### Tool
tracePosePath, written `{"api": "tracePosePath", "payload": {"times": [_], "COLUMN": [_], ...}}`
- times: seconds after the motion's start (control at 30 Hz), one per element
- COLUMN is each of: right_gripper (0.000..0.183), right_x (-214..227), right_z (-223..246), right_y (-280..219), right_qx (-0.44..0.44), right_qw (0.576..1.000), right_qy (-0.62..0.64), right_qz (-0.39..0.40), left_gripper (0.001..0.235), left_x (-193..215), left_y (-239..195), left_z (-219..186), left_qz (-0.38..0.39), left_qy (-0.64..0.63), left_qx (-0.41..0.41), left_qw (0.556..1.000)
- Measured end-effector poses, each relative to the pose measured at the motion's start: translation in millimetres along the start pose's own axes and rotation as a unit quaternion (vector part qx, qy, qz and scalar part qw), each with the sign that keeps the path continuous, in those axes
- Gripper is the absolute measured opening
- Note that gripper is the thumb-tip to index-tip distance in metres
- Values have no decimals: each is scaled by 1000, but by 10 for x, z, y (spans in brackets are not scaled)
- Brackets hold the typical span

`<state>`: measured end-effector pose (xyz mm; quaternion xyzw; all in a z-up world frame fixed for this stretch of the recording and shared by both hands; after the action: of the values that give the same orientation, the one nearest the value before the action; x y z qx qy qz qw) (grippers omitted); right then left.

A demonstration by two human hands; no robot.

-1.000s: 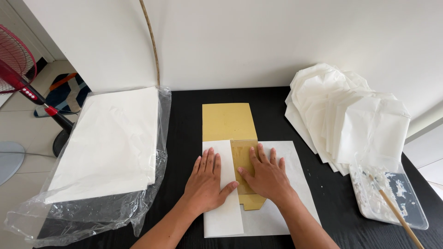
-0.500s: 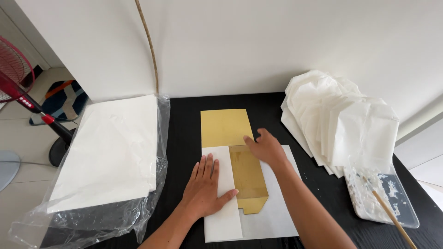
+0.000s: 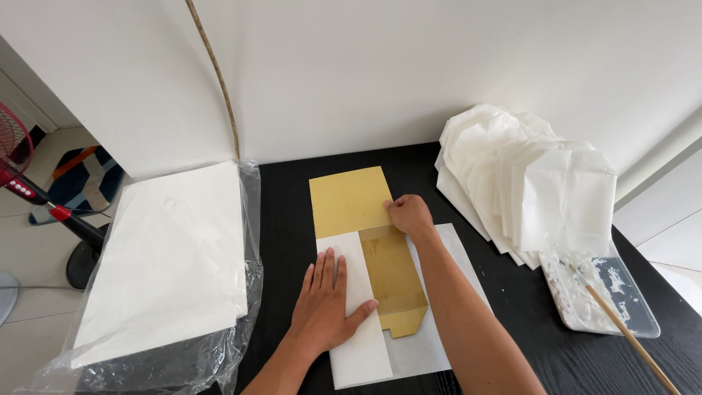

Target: A person is seen folding white paper around a yellow cardboard template and applying glue with a brush to create a paper bag.

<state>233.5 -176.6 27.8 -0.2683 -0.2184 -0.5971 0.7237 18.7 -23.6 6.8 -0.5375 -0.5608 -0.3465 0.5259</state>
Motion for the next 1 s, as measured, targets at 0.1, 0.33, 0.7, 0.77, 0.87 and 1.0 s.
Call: {"api": "tracePosePath", "payload": {"times": [0.1, 0.33, 0.7, 0.77, 0.87, 1.0], "right_gripper": [35, 33, 31, 31, 29, 31], "right_x": [-2, 23, 23, 29, 26, 32], "right_z": [-6, -48, -47, -35, -47, -41], "right_y": [-60, -74, -102, -115, -113, -126], "right_qx": [1, 34, 67, 64, 63, 66], "right_qw": [1000, 998, 998, 998, 998, 997], "right_qy": [3, 39, -14, -11, -9, 0], "right_qz": [-15, -42, -2, -3, -9, -29], "left_gripper": [103, 103, 104, 105, 105, 106], "left_x": [-29, -53, -41, -33, -15, -27], "left_y": [4, 46, 31, 29, 11, 26], "left_z": [28, 30, 49, 40, 30, 25], "left_qz": [-21, -36, -20, -16, -9, -13], "left_qy": [-6, -4, -2, -1, 2, 13], "left_qx": [-16, -22, -29, -25, -21, -24], "left_qw": [1000, 999, 999, 1000, 1000, 1000]}}
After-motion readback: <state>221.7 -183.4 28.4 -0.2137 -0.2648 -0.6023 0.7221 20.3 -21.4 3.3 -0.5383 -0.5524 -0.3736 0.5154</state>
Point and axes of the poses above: each hand's wrist, its own y-axis towards the middle knuckle, its own x-axis out of the back of the hand, z = x × y, the point moved 3 cm from there along y, towards the middle knuckle, and after that the axes turned 15 degrees about x, right-handed, at the moved point
